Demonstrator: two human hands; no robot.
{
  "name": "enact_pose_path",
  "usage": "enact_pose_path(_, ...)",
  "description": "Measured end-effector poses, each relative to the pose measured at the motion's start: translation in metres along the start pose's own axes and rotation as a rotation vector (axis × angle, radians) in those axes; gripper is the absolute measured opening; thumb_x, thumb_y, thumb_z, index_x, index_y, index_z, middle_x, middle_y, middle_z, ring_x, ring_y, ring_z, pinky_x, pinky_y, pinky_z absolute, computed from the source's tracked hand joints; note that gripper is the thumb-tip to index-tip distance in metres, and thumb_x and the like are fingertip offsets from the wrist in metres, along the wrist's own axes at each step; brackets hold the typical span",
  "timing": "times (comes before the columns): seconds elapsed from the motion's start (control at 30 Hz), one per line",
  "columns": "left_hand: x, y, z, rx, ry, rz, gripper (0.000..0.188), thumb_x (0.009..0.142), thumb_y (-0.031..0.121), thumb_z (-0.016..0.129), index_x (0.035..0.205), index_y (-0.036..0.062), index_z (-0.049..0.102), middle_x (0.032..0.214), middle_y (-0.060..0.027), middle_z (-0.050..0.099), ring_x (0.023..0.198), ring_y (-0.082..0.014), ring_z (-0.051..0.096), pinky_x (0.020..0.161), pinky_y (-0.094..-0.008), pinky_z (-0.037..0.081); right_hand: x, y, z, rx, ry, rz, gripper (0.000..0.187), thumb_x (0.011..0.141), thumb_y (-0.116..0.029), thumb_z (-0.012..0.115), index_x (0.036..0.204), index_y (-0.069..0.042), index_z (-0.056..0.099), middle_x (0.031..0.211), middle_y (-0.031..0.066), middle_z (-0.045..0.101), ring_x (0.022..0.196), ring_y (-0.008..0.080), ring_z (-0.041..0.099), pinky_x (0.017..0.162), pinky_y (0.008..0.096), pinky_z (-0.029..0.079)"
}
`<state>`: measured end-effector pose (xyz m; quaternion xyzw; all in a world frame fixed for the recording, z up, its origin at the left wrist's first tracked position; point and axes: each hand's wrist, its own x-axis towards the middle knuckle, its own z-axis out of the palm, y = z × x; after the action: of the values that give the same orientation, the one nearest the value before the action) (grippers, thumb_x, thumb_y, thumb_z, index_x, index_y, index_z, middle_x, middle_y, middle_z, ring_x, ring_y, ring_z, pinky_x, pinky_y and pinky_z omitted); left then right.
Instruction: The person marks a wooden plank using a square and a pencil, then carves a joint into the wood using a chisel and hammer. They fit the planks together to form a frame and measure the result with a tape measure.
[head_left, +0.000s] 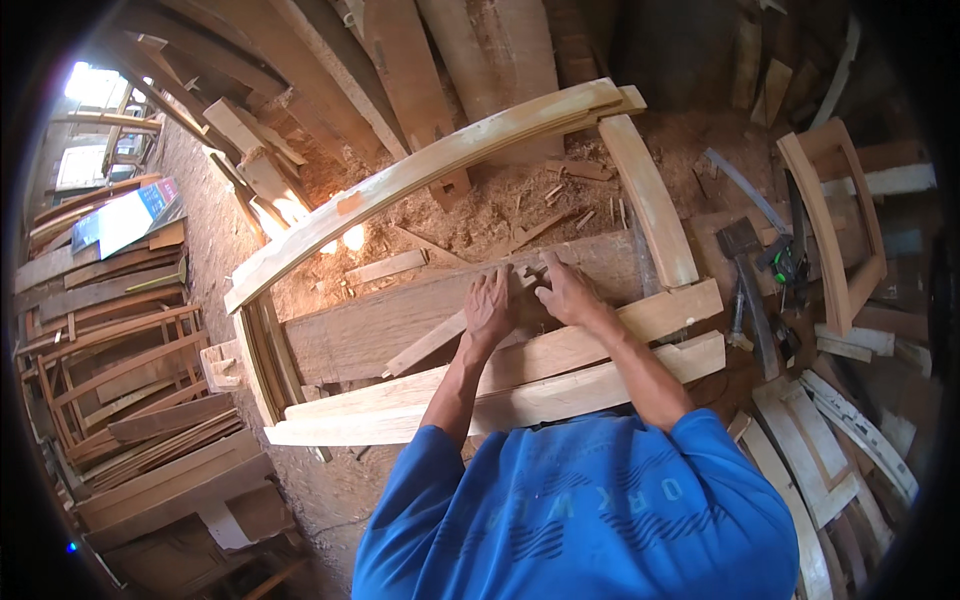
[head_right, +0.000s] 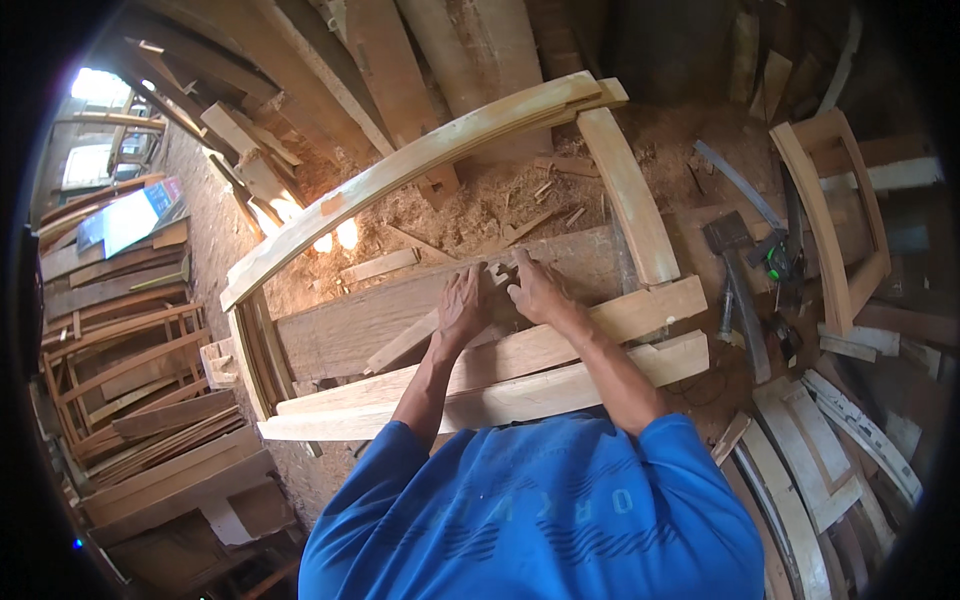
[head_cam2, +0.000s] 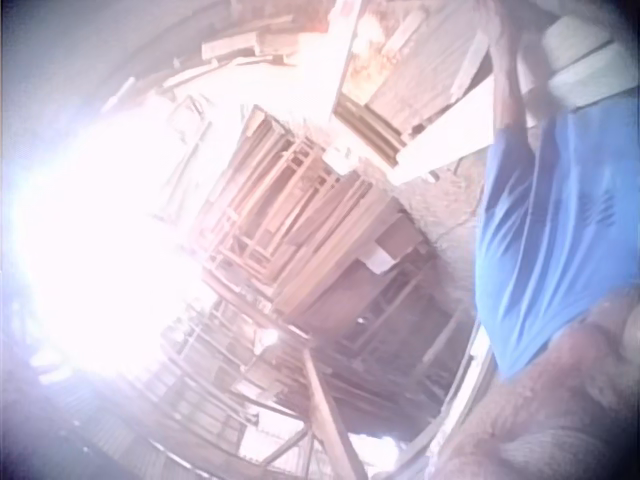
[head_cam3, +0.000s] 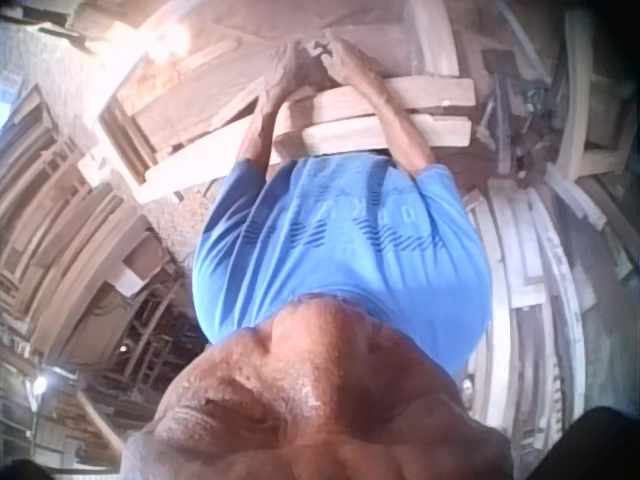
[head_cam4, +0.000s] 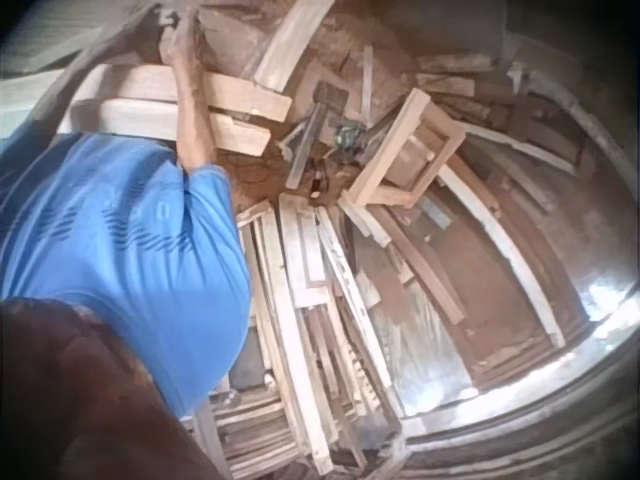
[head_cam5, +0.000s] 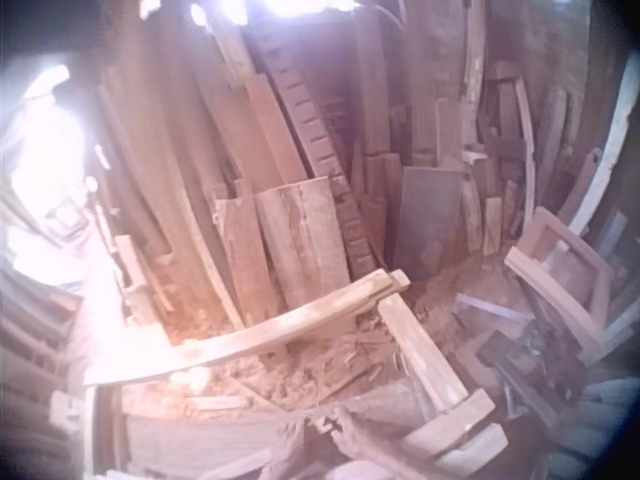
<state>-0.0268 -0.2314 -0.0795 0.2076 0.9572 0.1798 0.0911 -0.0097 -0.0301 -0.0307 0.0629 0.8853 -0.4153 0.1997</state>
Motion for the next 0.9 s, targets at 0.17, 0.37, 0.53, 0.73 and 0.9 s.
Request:
enact_pose_path(0.17, -0.039, -0.041, -0.034, -0.090, -0.357, -0.246, 0.053, 0.080, 0.023, 0.074, 0.129, 0.0145, 0.059, 0.113, -0.0168, 0.068, 0.111, -0.0393, 0.062, 0.101, -0.0489, 0.045, -0.010, 0.024, 0.000, -0.147, 0.146, -0.312, 0.061, 0.088, -0.016, 0.065, 0.146, -0.007, 0.052, 0.121, 0.0265, 0.067, 0.115, 0.0422, 0.064, 0.100, 0.0490, 0.050)
enact_pose_path(0.37, -0.060, -0.045, -0.043, -0.045, -0.258, -0.055, 0.049, 0.080, 0.018, 0.073, 0.128, 0.0183, 0.065, 0.119, -0.0129, 0.068, 0.113, -0.0358, 0.062, 0.101, -0.0484, 0.046, 0.001, 0.004, -0.044, -0.092, -0.181, -0.006, 0.025, 0.091, -0.018, 0.065, 0.111, -0.005, 0.073, 0.112, 0.0196, 0.073, 0.101, 0.0366, 0.071, 0.090, 0.0447, 0.055)
enact_pose_path(0.53, -0.054, -0.036, -0.053, -0.065, -0.244, -0.106, 0.055, 0.081, 0.018, 0.071, 0.135, 0.0212, 0.061, 0.112, -0.0150, 0.072, 0.100, -0.0386, 0.068, 0.088, -0.0502, 0.053, 0.007, -0.004, -0.045, -0.097, 0.019, -0.057, 0.033, 0.092, -0.017, 0.067, 0.120, -0.002, 0.065, 0.104, 0.0202, 0.074, 0.094, 0.0347, 0.073, 0.085, 0.0418, 0.056)
enact_pose_path(0.73, -0.014, -0.005, -0.101, -0.138, 0.044, -0.178, 0.055, 0.087, 0.021, 0.072, 0.140, 0.0171, 0.056, 0.091, -0.0146, 0.074, 0.082, -0.0384, 0.072, 0.075, -0.0481, 0.057, -0.020, -0.023, -0.042, 0.154, 0.016, 0.082, 0.072, 0.087, -0.036, 0.076, 0.143, 0.001, 0.049, 0.118, 0.0238, 0.067, 0.110, 0.0390, 0.065, 0.097, 0.0459, 0.052)
enact_pose_path(0.9, 0.028, 0.080, -0.153, -0.363, 0.223, -0.093, 0.063, 0.088, 0.022, 0.073, 0.146, 0.0136, 0.051, 0.084, -0.0168, 0.073, 0.075, -0.0391, 0.072, 0.067, -0.0481, 0.056, -0.027, -0.061, -0.001, 0.263, -0.020, -0.361, 0.103, 0.085, -0.043, 0.079, 0.160, -0.001, 0.022, 0.155, 0.0286, 0.037, 0.146, 0.0411, 0.038, 0.123, 0.0442, 0.029)
